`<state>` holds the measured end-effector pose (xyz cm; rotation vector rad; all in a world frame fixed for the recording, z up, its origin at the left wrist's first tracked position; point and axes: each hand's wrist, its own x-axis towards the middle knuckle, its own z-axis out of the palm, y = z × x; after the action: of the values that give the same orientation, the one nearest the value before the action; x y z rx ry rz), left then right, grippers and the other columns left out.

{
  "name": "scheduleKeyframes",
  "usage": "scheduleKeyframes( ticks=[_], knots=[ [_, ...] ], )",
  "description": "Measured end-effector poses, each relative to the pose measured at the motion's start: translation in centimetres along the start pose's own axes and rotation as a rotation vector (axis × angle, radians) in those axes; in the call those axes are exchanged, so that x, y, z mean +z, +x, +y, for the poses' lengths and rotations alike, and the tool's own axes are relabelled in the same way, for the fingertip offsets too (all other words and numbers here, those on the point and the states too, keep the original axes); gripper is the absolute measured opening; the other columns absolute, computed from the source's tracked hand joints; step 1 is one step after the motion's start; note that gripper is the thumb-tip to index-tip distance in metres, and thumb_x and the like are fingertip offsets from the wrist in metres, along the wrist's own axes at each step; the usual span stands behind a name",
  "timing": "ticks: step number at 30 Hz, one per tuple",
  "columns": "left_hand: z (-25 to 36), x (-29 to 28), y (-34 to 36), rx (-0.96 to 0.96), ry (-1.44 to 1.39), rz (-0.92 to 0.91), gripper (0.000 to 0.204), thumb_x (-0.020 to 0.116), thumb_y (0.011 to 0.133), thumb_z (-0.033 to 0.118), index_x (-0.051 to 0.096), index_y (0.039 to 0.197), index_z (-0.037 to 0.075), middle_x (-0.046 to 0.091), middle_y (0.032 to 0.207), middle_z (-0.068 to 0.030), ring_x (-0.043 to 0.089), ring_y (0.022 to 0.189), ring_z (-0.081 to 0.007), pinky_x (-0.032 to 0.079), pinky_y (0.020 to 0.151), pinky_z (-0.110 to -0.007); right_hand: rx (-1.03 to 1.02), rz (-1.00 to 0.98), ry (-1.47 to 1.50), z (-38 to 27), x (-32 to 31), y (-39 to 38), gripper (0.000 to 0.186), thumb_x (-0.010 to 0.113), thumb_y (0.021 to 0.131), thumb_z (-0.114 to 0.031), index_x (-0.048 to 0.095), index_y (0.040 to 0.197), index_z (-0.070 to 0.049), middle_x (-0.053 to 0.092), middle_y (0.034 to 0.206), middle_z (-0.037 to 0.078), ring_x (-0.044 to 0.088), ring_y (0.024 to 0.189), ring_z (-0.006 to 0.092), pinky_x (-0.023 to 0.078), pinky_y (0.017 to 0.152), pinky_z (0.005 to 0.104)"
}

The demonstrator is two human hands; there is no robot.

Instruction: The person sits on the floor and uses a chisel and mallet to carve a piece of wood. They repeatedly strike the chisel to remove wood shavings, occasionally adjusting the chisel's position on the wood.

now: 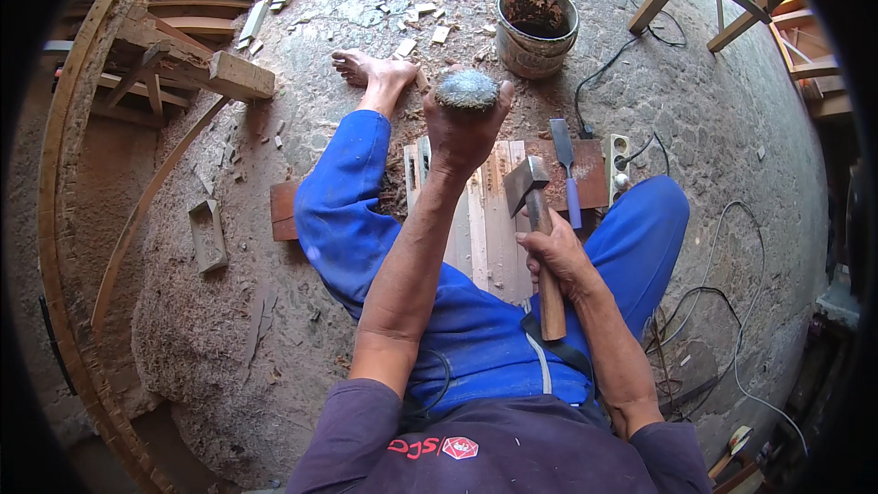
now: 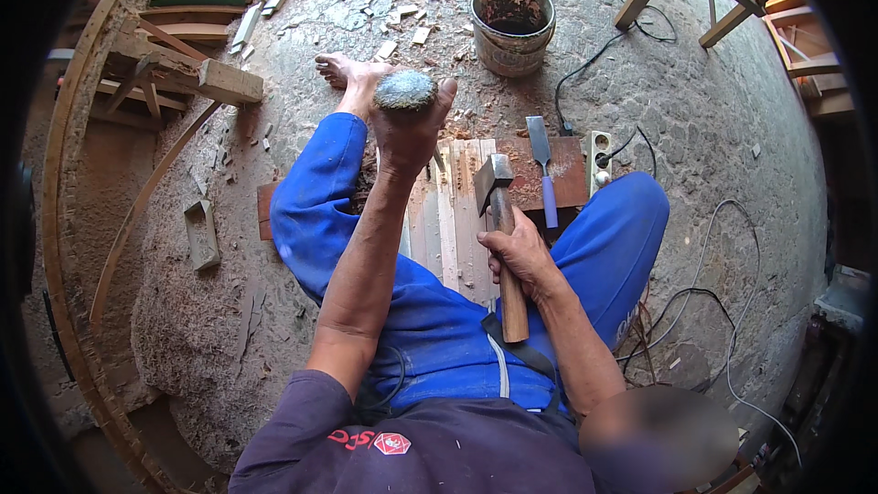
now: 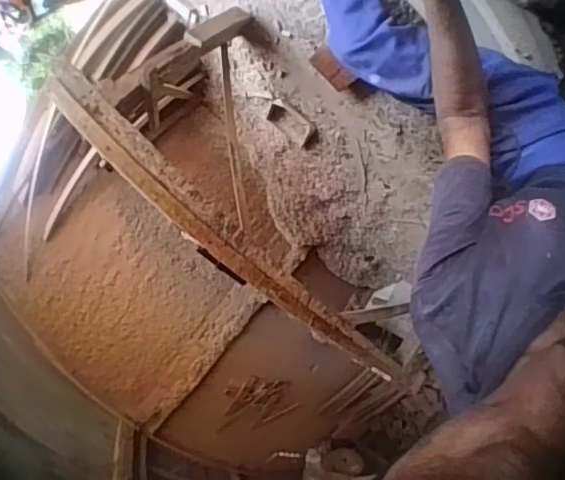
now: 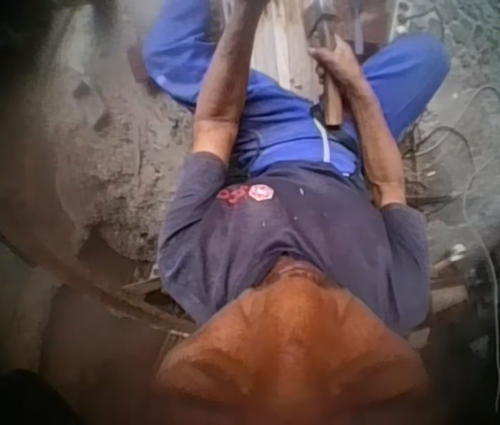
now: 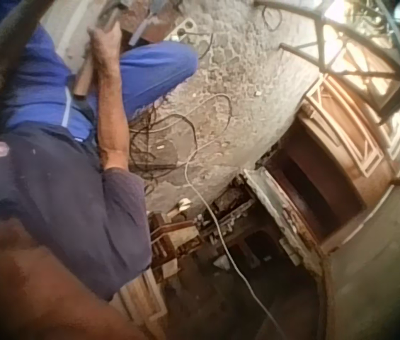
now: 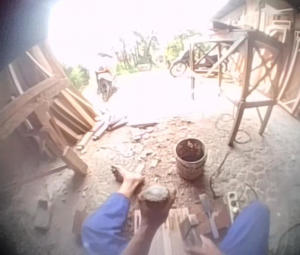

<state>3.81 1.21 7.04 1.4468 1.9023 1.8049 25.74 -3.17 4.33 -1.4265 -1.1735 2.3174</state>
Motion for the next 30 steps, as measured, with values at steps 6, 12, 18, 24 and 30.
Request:
scheduleKeyframes(
  ticks=[6, 12, 18, 24, 30],
  knots=[
    [-1.4, 0.0, -0.2, -0.101, -0.047, -0.061, 0.027, 0.082, 0.086, 0.021, 0.065, 0.079, 0.001, 0.069, 0.071, -0.0051, 0.065, 0.063, -0.0181, 0.053, 0.065, -0.036, 0.0, 0.005, 0.023, -0.2, 0.2, -0.1, 0.059, 0.07, 0.086, -0.009, 0.043, 0.137, -0.001, 0.051, 0.072, -0.001, 0.054, 0.048, 0.0092, 0.047, 0.039, 0.0294],
    [-1.3, 0.2, -0.2, -0.07, -0.091, 0.012, 0.026, 0.081, 0.085, 0.02, 0.066, 0.08, 0.001, 0.069, 0.071, -0.0065, 0.066, 0.065, -0.0181, 0.053, 0.066, -0.035, 0.001, 0.009, 0.026, -0.2, 0.1, -0.2, 0.06, 0.07, 0.086, -0.009, 0.043, 0.138, -0.001, 0.052, 0.073, 0.0, 0.053, 0.048, 0.009, 0.046, 0.039, 0.0291],
    [-1.2, -0.1, 0.0, -0.07, -0.065, -0.092, 0.024, 0.081, 0.086, 0.016, 0.062, 0.078, 0.003, 0.062, 0.067, -0.0022, 0.059, 0.062, -0.0152, 0.049, 0.062, -0.034, 0.0, 0.013, 0.01, 0.1, -0.1, 0.0, 0.059, 0.071, 0.086, -0.01, 0.043, 0.138, -0.002, 0.052, 0.074, 0.0, 0.053, 0.048, 0.0088, 0.046, 0.04, 0.0287],
    [-2.5, -1.2, -0.1, 0.254, 0.442, 0.114, 0.021, 0.08, 0.082, 0.016, 0.065, 0.076, 0.002, 0.068, 0.068, -0.0058, 0.064, 0.06, -0.0162, 0.053, 0.064, -0.035, 0.004, 0.012, 0.051, 0.0, -0.1, -0.3, 0.043, 0.071, 0.087, -0.01, 0.047, 0.123, -0.006, 0.051, 0.072, -0.001, 0.053, 0.048, 0.0083, 0.047, 0.04, 0.0269],
    [-0.4, 0.2, -0.1, -0.11, -0.112, -0.111, 0.021, 0.079, 0.083, 0.015, 0.066, 0.075, 0.001, 0.068, 0.066, -0.0047, 0.061, 0.06, -0.0124, 0.052, 0.062, -0.034, -0.001, 0.015, 0.073, 0.0, -0.2, -0.2, 0.039, 0.072, 0.087, -0.011, 0.046, 0.116, -0.008, 0.051, 0.072, 0.0, 0.053, 0.047, 0.0085, 0.046, 0.038, 0.0259]
  ],
)
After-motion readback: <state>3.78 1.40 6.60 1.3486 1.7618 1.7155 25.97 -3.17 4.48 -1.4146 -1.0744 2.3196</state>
